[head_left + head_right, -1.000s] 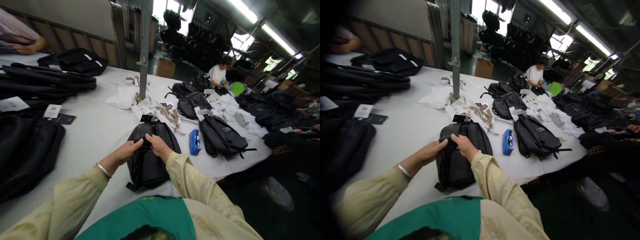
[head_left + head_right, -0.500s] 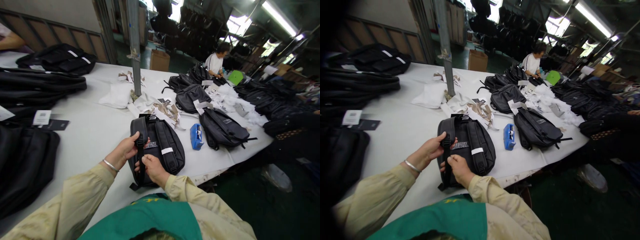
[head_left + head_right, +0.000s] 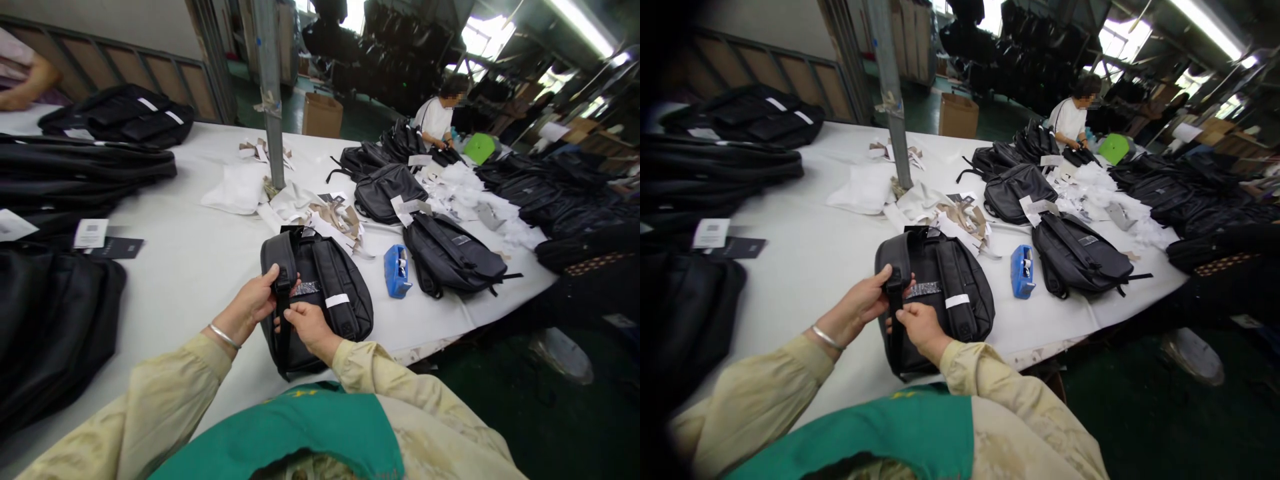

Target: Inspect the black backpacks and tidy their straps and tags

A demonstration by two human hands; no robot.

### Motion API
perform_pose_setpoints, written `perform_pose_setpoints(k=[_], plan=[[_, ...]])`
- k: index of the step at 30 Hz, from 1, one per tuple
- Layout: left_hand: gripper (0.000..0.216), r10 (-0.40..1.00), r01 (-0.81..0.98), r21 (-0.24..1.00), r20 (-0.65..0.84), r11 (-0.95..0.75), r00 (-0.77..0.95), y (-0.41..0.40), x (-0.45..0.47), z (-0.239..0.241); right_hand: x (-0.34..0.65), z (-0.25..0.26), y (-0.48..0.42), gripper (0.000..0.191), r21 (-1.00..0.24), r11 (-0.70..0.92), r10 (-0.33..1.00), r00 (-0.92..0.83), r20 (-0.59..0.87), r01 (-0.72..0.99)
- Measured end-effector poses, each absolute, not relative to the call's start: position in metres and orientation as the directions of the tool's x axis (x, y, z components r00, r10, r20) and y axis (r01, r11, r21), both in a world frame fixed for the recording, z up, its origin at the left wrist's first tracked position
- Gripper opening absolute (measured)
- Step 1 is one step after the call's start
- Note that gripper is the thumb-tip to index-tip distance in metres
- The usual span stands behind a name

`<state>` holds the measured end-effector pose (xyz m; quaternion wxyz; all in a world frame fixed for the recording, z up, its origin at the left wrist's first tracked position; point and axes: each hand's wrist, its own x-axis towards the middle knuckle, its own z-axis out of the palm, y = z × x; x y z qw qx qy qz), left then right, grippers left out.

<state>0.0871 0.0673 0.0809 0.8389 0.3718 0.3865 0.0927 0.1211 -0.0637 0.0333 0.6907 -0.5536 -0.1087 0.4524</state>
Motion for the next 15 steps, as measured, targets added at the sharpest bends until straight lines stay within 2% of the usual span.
perform_pose_setpoints(k=[5,9,12,15], plan=[[0.052,0.362,0.254,0.715,-0.587,0.651,0.724,0.079,0.093,0.097,0.139,0.052,-0.046,0.026,-0.902,0.04,0.746,0.614,-0.26,-0.431],[0.044,0.454,0.126,0.746,-0.52,0.654,0.724,0.087,0.1,0.106,0.137,0.05,-0.052,0.026,-0.935,-0.023,0.781,0.578,-0.238,-0.354],[0.035,0.492,0.046,0.748,-0.479,0.662,0.727,0.091,0.106,0.109,0.131,0.041,-0.054,0.025,-0.953,-0.091,0.736,0.625,-0.259,-0.288],[0.037,0.48,0.049,0.747,-0.475,0.663,0.738,0.093,0.11,0.113,0.138,0.042,-0.043,0.022,-0.97,-0.078,0.683,0.696,-0.222,-0.232]])
